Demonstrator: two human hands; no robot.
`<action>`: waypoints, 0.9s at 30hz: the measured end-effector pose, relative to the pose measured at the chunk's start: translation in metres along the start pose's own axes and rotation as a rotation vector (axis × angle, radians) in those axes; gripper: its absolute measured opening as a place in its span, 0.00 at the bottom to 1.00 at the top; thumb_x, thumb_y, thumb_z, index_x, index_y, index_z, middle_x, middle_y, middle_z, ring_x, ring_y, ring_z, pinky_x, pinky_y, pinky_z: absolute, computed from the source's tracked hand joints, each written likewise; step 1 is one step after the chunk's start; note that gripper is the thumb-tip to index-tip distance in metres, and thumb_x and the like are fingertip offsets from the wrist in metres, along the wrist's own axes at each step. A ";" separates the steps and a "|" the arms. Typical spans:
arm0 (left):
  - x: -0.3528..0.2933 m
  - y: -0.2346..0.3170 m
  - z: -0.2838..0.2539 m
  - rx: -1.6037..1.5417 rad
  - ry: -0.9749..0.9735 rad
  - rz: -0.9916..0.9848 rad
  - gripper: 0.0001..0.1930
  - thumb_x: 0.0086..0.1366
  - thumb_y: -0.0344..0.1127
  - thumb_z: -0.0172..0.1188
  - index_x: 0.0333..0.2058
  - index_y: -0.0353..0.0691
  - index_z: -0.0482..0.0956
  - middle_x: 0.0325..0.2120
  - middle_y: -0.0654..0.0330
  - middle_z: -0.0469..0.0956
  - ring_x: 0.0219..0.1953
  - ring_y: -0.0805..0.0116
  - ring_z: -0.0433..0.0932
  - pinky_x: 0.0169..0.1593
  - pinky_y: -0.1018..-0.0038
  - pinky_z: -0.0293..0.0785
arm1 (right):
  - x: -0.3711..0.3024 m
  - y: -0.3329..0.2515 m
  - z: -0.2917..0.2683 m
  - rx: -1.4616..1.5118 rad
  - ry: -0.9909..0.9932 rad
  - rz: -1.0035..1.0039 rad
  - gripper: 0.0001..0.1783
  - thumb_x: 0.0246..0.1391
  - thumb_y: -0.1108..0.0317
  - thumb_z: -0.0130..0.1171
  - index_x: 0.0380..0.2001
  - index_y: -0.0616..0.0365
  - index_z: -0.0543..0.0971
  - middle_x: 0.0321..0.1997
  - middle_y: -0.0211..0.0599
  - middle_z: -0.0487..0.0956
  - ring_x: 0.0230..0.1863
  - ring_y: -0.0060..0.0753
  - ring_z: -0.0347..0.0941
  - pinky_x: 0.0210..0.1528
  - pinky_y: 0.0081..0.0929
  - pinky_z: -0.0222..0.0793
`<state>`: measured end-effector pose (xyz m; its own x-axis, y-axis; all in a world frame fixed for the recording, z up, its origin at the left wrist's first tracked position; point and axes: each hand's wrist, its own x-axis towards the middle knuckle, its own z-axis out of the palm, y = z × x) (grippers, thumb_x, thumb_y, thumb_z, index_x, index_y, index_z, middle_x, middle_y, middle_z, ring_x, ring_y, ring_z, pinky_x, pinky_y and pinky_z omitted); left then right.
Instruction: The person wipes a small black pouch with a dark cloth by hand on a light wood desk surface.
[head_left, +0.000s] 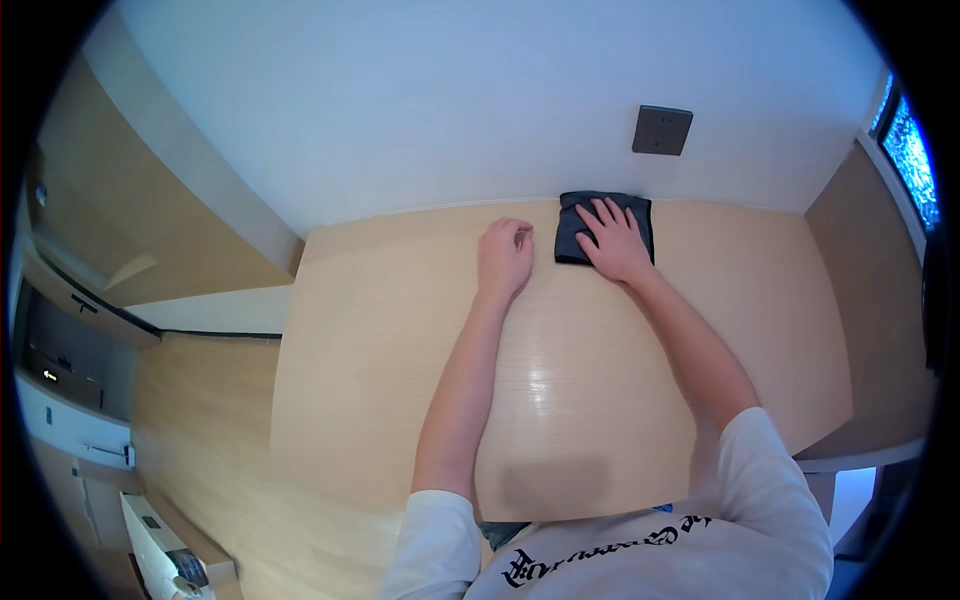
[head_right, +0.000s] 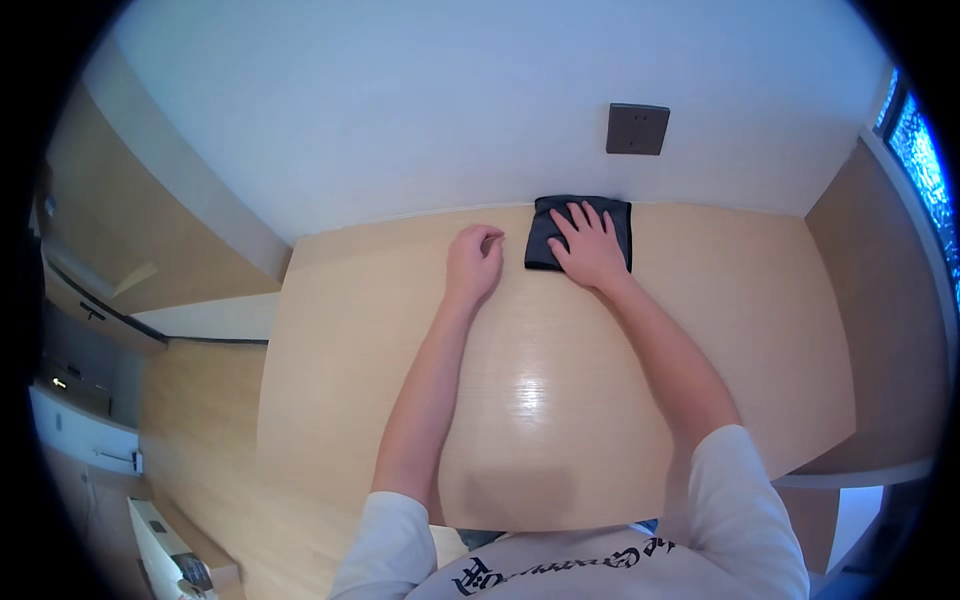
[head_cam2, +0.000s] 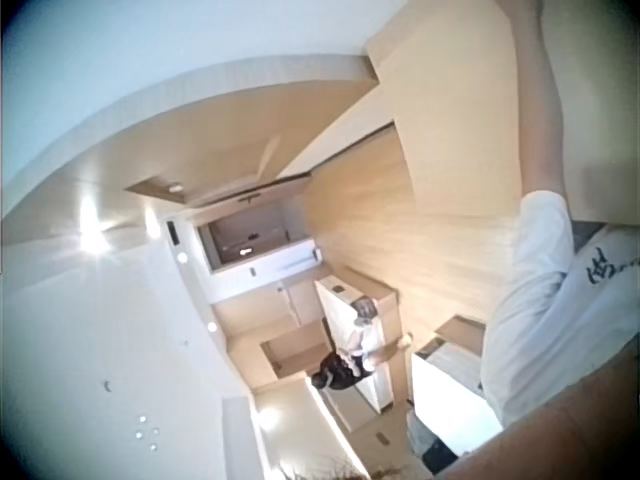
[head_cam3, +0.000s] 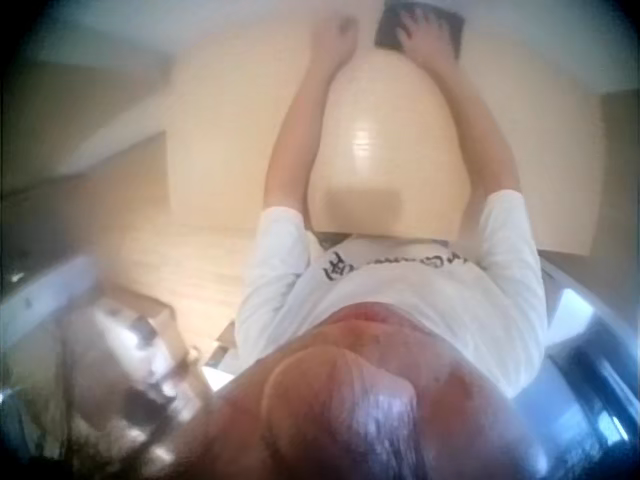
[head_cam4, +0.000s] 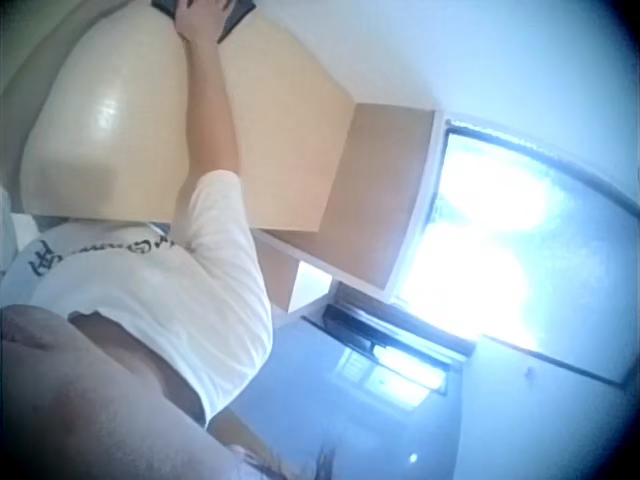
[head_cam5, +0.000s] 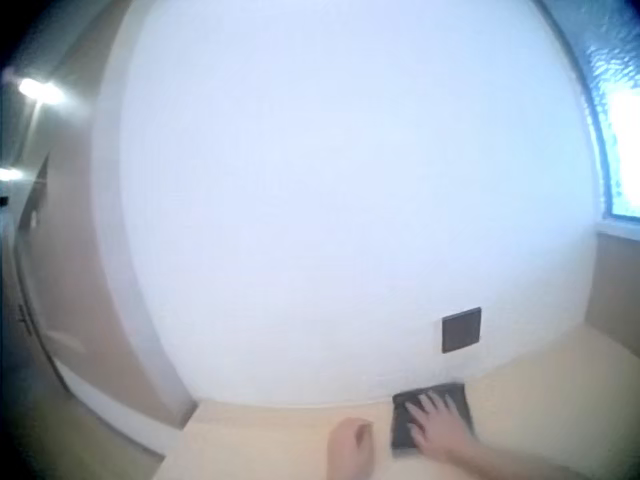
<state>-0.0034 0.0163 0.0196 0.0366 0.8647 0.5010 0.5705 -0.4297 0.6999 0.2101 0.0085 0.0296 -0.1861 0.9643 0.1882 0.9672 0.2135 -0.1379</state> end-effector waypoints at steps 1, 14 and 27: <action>0.001 0.001 0.001 0.017 -0.006 0.015 0.07 0.59 0.29 0.59 0.36 0.36 0.82 0.36 0.51 0.81 0.42 0.52 0.79 0.47 0.63 0.75 | -0.002 0.000 0.000 -0.007 0.008 0.000 0.32 0.64 0.48 0.46 0.68 0.45 0.62 0.74 0.42 0.55 0.76 0.47 0.45 0.73 0.53 0.41; 0.000 -0.003 0.000 -0.041 -0.026 -0.065 0.08 0.61 0.30 0.58 0.37 0.36 0.82 0.36 0.49 0.81 0.41 0.54 0.81 0.45 0.65 0.77 | -0.177 -0.055 -0.046 0.025 -0.114 -0.278 0.36 0.60 0.49 0.51 0.69 0.50 0.60 0.75 0.47 0.53 0.75 0.55 0.43 0.73 0.59 0.37; -0.002 -0.004 0.003 0.051 -0.025 0.030 0.07 0.61 0.30 0.59 0.37 0.37 0.82 0.38 0.52 0.80 0.40 0.55 0.81 0.45 0.65 0.77 | -0.296 -0.095 -0.090 0.108 -0.361 -0.401 0.37 0.59 0.46 0.54 0.68 0.46 0.62 0.75 0.47 0.53 0.75 0.57 0.44 0.70 0.64 0.39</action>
<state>-0.0033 0.0168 0.0141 0.0739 0.8582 0.5079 0.6102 -0.4417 0.6577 0.1887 -0.3111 0.0747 -0.6020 0.7926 -0.0967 0.7887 0.5714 -0.2267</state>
